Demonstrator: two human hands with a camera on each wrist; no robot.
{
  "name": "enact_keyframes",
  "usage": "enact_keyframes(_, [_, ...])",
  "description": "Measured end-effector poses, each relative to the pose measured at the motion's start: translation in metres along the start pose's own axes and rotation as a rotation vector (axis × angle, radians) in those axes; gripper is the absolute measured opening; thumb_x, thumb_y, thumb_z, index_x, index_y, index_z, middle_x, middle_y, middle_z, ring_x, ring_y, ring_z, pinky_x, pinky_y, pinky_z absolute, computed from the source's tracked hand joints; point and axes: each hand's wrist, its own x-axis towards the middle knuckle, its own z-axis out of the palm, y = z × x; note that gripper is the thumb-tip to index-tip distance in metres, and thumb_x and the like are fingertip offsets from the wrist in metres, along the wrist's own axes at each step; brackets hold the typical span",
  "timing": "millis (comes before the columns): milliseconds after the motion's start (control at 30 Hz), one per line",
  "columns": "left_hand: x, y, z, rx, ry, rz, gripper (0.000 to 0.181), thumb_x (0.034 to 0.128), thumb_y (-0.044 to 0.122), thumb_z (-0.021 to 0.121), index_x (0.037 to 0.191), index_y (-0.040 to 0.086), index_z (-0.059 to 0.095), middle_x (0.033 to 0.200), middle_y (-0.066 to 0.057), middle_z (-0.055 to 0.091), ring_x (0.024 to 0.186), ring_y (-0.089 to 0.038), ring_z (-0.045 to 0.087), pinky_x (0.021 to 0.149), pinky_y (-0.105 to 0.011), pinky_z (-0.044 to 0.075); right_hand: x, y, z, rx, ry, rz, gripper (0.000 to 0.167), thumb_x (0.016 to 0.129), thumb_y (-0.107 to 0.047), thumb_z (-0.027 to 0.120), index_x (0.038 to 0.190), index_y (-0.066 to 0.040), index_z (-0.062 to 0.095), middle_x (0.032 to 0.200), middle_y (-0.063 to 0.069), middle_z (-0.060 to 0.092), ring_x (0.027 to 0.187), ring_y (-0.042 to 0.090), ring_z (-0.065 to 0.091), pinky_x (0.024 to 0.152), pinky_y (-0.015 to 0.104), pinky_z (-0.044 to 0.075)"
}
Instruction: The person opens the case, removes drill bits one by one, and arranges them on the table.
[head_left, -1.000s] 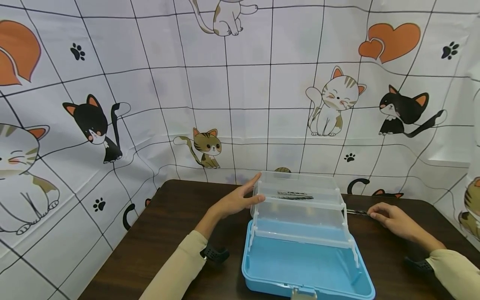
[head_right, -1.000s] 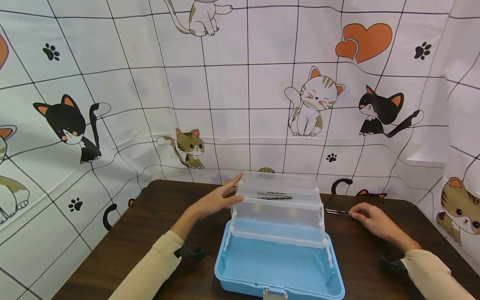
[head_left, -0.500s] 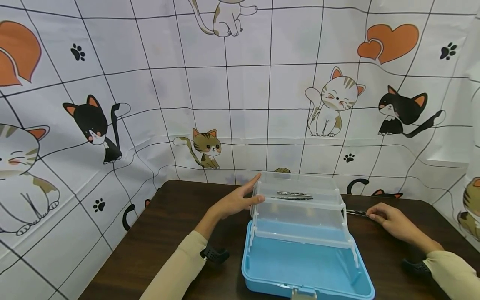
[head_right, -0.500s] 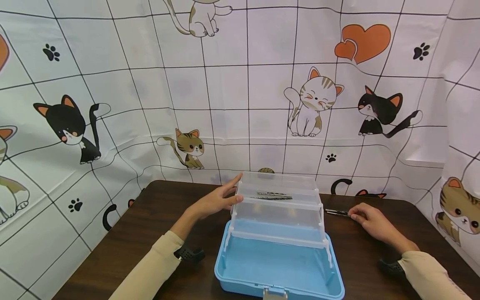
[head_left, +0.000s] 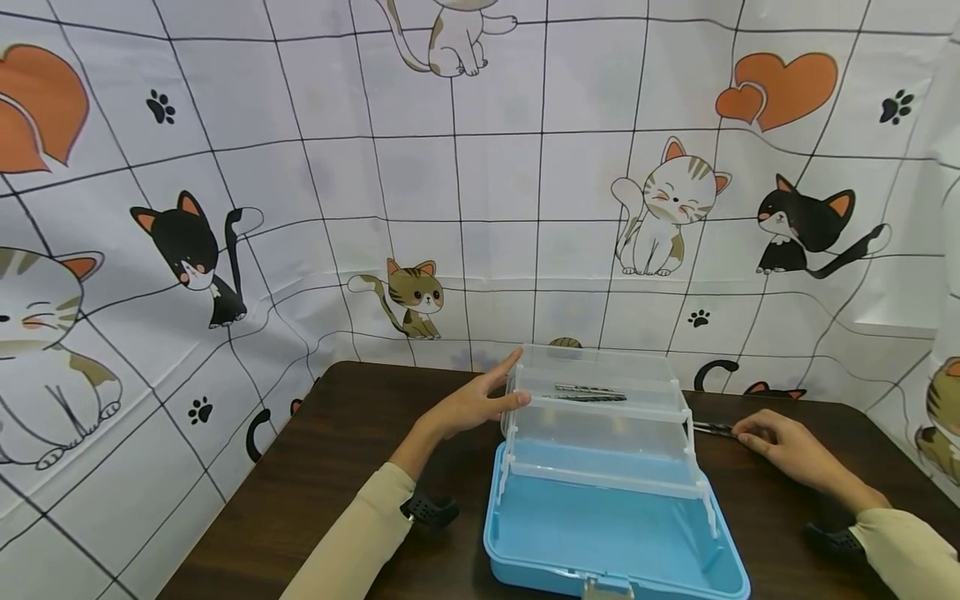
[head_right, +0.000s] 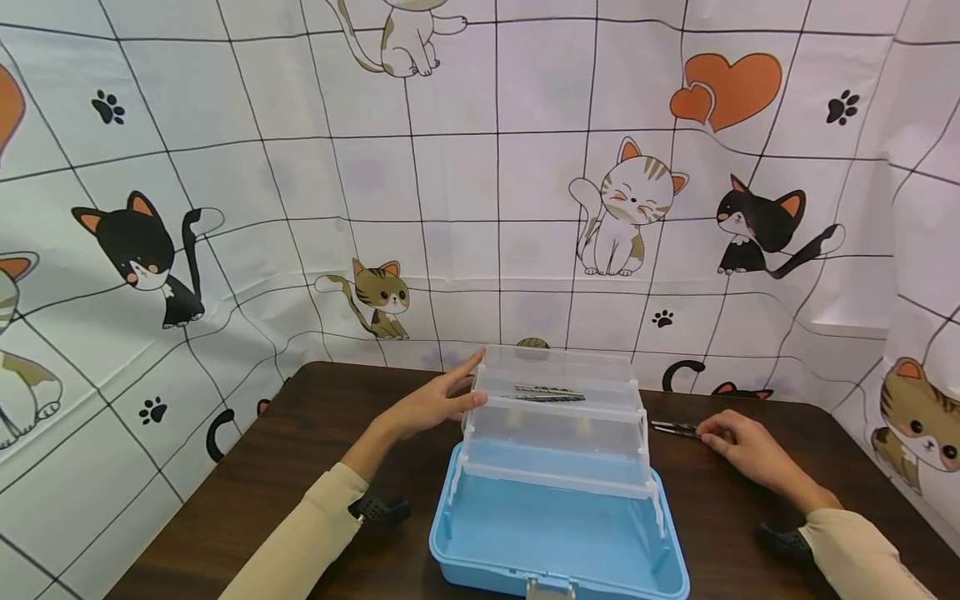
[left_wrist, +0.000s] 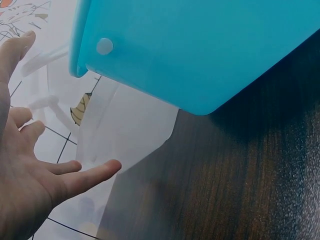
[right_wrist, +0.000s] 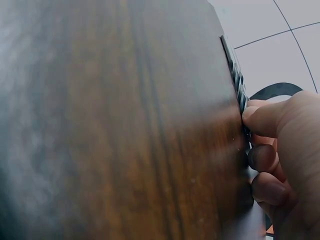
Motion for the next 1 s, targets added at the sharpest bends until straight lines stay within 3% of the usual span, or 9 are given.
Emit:
enact_keyframes(400, [0.002,-0.005,0.001,-0.014,-0.007,0.011,0.092,0.0953,0.063,0.061,0.165,0.039,0.005,0.169,-0.003,0.009,0.142,-0.040,0.036,0.094,-0.046,0.053,-0.001,-0.008,-0.010,0.063,-0.019,0.058,0.018,0.097,-0.014,0.073,0.113,-0.005,0.071,0.100,0.005,0.067,0.073,0.011,0.051,0.059,0.028,0.043])
enact_keyframes(633, [0.000,-0.003,0.000,-0.024,-0.002,0.009,0.088,0.0971,0.060,0.061,0.164,0.042,0.007,0.168,-0.006,0.011,0.139,-0.040,0.041,0.094,-0.047,0.053,0.011,-0.026,-0.023,0.086,-0.003,0.016,0.022,0.100,-0.022,0.070,0.115,-0.006,0.071,0.100,0.003,0.066,0.072,0.013,0.051,0.058,0.029,0.045])
enact_keyframes(800, [-0.001,-0.002,0.000,-0.015,-0.009,0.006,0.089,0.0978,0.058,0.060,0.165,0.038,0.005,0.169,-0.007,0.010,0.138,-0.040,0.042,0.094,-0.047,0.053,0.021,-0.042,-0.032,0.105,-0.043,0.014,0.026,0.101,-0.025,0.069,0.116,-0.005,0.070,0.097,0.002,0.063,0.071,0.015,0.050,0.056,0.029,0.044])
enact_keyframes(1000, [0.000,-0.003,0.000,-0.021,-0.007,0.008,0.088,0.0978,0.057,0.061,0.164,0.040,0.007,0.168,-0.009,0.012,0.134,-0.039,0.048,0.095,-0.048,0.052,0.037,-0.062,-0.041,0.136,-0.053,-0.026,0.021,0.101,-0.024,0.068,0.117,-0.010,0.070,0.083,0.003,0.059,0.066,0.015,0.050,0.054,0.030,0.042])
